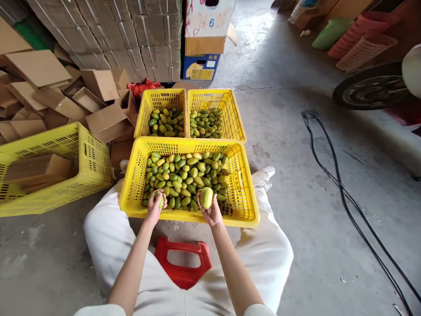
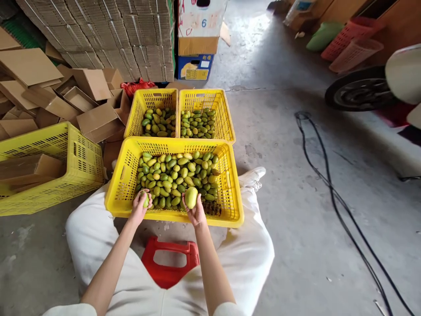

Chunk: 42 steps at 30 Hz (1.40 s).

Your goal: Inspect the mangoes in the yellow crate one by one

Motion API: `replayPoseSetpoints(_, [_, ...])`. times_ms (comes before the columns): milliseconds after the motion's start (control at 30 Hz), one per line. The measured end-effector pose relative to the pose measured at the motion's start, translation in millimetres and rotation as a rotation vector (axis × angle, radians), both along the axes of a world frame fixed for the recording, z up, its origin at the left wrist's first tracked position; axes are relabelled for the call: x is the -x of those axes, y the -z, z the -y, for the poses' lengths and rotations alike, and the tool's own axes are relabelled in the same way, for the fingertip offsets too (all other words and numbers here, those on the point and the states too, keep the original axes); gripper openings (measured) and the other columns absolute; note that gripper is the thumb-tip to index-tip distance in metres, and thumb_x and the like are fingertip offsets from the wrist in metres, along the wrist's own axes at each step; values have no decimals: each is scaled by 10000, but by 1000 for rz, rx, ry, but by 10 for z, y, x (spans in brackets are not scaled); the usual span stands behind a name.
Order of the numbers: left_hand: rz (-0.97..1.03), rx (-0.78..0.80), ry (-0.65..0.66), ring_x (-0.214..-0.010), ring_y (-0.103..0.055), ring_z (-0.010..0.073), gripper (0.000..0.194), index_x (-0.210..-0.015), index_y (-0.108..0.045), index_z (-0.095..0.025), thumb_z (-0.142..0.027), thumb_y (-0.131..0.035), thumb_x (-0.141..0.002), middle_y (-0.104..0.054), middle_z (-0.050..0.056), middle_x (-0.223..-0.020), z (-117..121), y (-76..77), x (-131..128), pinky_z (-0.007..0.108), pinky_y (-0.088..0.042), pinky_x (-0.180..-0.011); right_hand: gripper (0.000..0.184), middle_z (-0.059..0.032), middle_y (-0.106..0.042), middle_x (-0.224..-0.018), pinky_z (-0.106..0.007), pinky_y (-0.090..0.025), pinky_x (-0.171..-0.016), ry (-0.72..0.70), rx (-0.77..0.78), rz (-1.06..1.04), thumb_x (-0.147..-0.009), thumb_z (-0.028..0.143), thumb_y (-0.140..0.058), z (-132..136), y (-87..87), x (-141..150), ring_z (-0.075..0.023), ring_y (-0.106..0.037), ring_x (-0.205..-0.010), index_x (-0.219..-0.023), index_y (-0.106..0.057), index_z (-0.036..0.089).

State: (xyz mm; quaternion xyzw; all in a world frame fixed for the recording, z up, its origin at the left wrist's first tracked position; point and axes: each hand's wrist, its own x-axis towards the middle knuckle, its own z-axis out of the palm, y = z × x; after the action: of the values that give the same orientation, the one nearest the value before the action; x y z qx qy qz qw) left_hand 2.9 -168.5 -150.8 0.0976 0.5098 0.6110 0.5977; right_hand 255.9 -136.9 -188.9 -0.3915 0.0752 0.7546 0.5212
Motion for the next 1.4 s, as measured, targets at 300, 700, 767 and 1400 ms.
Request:
replayPoseSetpoints(300, [-19, -9, 90, -904, -752, 201, 499, -1204, -747, -186, -270, -925, -746, -768, 60, -982, 10, 36, 66, 285, -556, -709, 296, -55, -828, -977, -221, -634, -521, 80, 26, -105, -1051, 501, -722, -48, -118, -67, -169, -782, -750, -1171, -742, 231])
replayPoseSetpoints(700, [11, -18, 47, -705, -663, 120, 562, -1053, -803, -177, -458, -1085, -655, -786, 53, -922, 3, 140, 123, 227, -495, -598, 422, -82, -835, -1106, -295, -691, -658, 58, -10, -52, -984, 510, -843, 33, -84, 15, -222, -812, -886, -1321, -750, 274])
replayPoseSetpoints(767, [34, -13, 22, -746, -680, 132, 546, -1075, -794, -181, -415, -1082, -674, -777, 48, -932, 8, 159, 144, 227, -512, -622, 413, -63, -839, -1117, -289, -694, -672, 41, -61, -46, -975, 472, -859, 29, -100, 4, -207, -817, -876, -1326, -723, 303])
replayPoseSetpoints(1400, [190, 11, -23, -650, -545, 109, 200, -893, -683, -205, -255, -840, -780, -732, 53, -942, -10, 19, 191, 232, -464, -569, 255, -19, -771, -940, -186, -585, -520, 82, 2, -162, -994, 353, -653, -39, -170, -89, -158, -758, -790, -1225, -746, 295])
